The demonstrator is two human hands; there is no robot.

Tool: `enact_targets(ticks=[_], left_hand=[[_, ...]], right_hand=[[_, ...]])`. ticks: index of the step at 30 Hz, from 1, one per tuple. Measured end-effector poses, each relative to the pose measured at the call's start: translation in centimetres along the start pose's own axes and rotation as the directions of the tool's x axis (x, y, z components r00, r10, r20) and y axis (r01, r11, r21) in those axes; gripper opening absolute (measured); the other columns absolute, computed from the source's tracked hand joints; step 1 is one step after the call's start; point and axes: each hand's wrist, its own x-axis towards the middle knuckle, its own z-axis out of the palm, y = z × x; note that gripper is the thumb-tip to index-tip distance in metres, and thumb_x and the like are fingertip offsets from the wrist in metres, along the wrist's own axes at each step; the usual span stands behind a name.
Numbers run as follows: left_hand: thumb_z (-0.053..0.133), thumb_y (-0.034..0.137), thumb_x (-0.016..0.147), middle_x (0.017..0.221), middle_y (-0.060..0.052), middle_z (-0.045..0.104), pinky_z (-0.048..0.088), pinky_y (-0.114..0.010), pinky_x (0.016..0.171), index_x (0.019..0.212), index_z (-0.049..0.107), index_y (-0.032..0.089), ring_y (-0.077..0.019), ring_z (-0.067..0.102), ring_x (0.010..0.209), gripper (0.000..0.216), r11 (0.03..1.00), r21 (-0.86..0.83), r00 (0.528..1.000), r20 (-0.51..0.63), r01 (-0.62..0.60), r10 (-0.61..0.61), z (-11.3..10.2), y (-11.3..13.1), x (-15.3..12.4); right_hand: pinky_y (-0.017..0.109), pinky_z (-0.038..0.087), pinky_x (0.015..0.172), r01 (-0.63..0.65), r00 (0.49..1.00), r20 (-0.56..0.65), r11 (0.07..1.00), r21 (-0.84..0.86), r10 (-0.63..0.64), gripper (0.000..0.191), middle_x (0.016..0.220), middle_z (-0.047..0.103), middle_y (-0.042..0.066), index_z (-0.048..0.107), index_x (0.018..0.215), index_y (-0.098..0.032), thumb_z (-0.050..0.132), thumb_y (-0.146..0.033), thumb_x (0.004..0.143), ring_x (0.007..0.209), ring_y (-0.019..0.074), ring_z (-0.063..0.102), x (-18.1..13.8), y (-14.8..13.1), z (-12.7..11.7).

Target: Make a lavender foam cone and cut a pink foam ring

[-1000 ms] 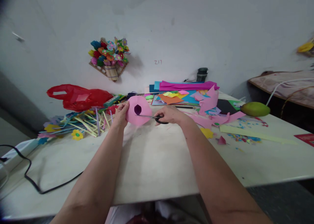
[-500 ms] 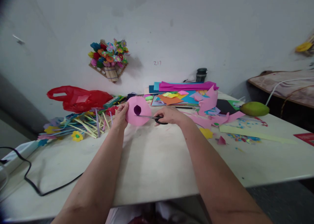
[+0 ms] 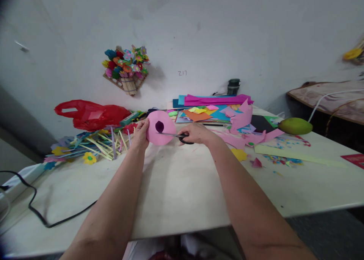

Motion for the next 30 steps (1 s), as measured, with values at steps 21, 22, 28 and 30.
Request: enact_targets(ticks=[21,22,28,30], left_hand=[[0.077,0.044,0.062,0.068,0.002,0.057,0.046,-0.025,0.063,0.063,0.051,0.023,-0.014,0.058,0.069,0.033,0.999,-0.04,0.999,-0.046,0.014,-0.016,0.54,-0.07,-0.23],[0.076,0.043,0.064,0.067,0.002,0.056,0.045,-0.025,0.062,0.064,0.052,0.023,-0.0139,0.057,0.068,0.032,1.0,-0.027,0.999,-0.049,0.017,-0.018,0.59,-0.06,-0.27],[0.072,0.041,0.069,0.067,0.001,0.055,0.045,-0.026,0.061,0.066,0.053,0.023,-0.013,0.054,0.063,0.026,1.0,0.014,0.996,-0.081,0.021,-0.02,0.66,-0.21,-0.24],[0.072,0.041,0.068,0.068,0.001,0.056,0.045,-0.026,0.062,0.066,0.054,0.023,-0.0129,0.055,0.064,0.025,1.0,-0.011,0.997,-0.077,0.017,-0.018,0.57,-0.35,-0.16]], right_hand=[[0.024,0.029,0.054,0.001,0.999,-0.051,0.999,0.048,0.002,0.023,0.068,0.062,-0.001,0.072,0.089,-0.023,0.064,-0.034,0.07,0.062,0.0134,0.05,0.13,0.38,0.39],[0.024,0.029,0.054,0.001,0.999,-0.053,0.999,0.051,0.002,0.023,0.068,0.062,-0.001,0.072,0.088,-0.023,0.065,-0.036,0.07,0.062,0.0129,0.049,0.14,0.38,0.41],[0.023,0.028,0.053,0.018,0.999,-0.046,0.995,0.098,-0.014,0.023,0.064,0.058,-0.003,0.071,0.089,-0.022,0.063,-0.033,0.07,0.059,0.0111,0.044,0.3,0.66,0.75],[0.023,0.027,0.052,0.019,0.998,-0.064,0.994,0.104,-0.013,0.023,0.062,0.056,-0.003,0.072,0.089,-0.021,0.063,-0.032,0.07,0.058,0.0108,0.043,0.34,0.68,0.83]])
